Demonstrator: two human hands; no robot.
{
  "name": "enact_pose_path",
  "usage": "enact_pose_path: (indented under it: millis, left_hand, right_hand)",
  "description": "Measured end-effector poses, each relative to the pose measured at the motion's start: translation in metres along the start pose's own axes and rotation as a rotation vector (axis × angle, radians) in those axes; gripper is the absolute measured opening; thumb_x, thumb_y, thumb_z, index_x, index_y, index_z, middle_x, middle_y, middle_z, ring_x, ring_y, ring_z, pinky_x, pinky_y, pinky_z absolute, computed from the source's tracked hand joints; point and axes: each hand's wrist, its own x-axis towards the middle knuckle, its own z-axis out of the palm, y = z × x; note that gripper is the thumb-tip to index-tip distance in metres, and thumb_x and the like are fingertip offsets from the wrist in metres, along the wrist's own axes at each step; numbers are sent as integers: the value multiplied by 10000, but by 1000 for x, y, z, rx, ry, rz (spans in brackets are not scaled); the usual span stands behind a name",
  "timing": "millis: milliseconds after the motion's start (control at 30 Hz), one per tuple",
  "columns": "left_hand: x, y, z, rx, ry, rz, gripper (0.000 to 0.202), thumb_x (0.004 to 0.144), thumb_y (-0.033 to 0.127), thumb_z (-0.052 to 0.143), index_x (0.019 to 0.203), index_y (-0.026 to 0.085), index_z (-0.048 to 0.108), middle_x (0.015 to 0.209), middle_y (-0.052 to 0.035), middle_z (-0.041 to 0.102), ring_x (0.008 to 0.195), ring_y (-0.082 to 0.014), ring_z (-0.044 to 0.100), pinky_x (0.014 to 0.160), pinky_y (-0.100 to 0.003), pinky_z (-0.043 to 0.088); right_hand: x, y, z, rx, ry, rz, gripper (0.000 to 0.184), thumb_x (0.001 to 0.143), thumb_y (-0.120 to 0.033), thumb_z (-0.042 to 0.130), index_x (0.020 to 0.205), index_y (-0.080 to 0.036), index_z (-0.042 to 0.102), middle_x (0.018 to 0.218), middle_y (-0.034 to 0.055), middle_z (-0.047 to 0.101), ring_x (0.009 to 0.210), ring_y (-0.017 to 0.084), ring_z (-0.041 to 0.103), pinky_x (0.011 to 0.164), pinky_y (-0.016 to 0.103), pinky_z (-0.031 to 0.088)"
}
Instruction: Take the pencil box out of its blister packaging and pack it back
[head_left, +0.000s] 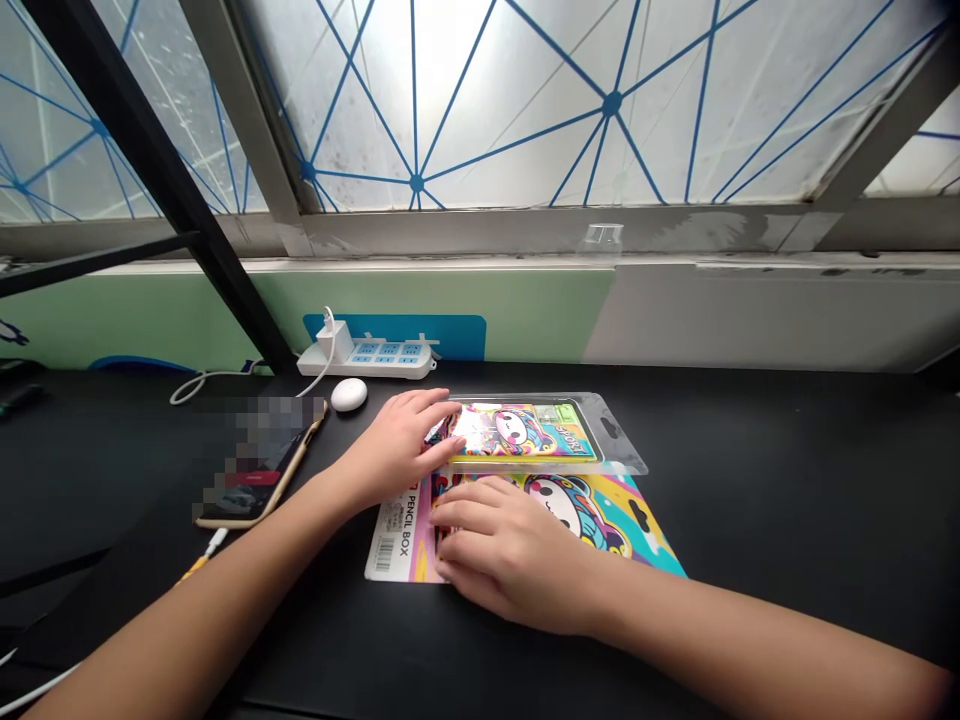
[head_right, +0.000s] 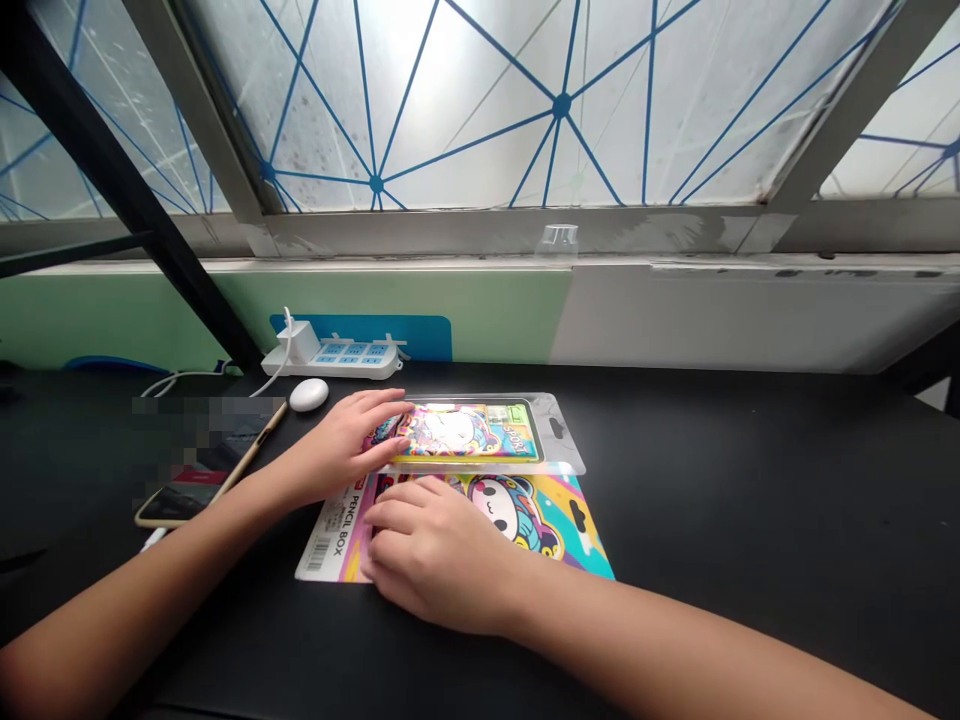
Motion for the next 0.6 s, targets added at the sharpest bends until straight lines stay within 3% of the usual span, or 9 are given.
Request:
enact_pose_path:
  millis: [133, 233, 300, 400, 500, 600]
  left_hand:
    - [0, 0, 0, 15, -7, -2, 456, 1003, 449, 555, 1385, 205, 606, 1517, -133, 535, 1405, -318, 461, 1174, -521, 361]
    - [0, 1, -1, 23, -16, -10, 460, 1008, 461, 543, 1384, 202, 605, 1517, -135, 536, 1403, -320, 462, 1166, -522, 370]
    - [0, 2, -3, 25, -16, -19, 461, 1006, 468, 542, 1385, 213, 603, 1518, -129, 538, 1403, -321, 462, 1162, -524, 373]
    - [0, 4, -5, 34, -26, -18, 457, 1007, 462, 539, 1387, 216, 601, 1527, -129, 530, 1413, -319, 454, 1169, -531, 361]
    - [0, 4, -5, 26, -27, -12, 455, 1007, 461, 539, 1385, 218, 602, 1533, -129, 526, 1421, -314, 452, 1176, -522, 355]
    - [0, 3, -3, 6, -10, -4, 463, 1002, 476, 543, 1383, 219, 598, 1529, -122, 533, 1423, -310, 457, 1184, -509, 351]
  right_hand:
    - [2, 15, -16, -127, 162, 102, 214, 994, -224, 534, 821, -203, 659, 879, 46, 737, 828, 193, 638, 810, 373, 448]
    - [-1, 45, -40, -243, 157, 299, 256, 1006, -265, 504, 822, -197, 669, 856, 70, 695, 828, 217, 623, 784, 389, 426]
    - [-8, 71, -59, -312, 66, 483, 241, 988, -358, 537, 930, -200, 709, 969, 102, 694, 903, 262, 628, 810, 428, 445]
    - [-19, 105, -84, -220, -119, 670, 410, 904, -569, 609, 1108, -239, 742, 1099, 122, 662, 1017, 317, 617, 858, 472, 498]
    - [-27, 120, -101, -96, -259, 704, 571, 803, -681, 673, 1216, -293, 740, 1149, 123, 634, 1077, 336, 612, 863, 457, 551]
    - [-28, 122, -107, -106, -300, 694, 637, 727, -724, 719, 1182, -281, 760, 1143, 136, 626, 1096, 364, 604, 874, 486, 574]
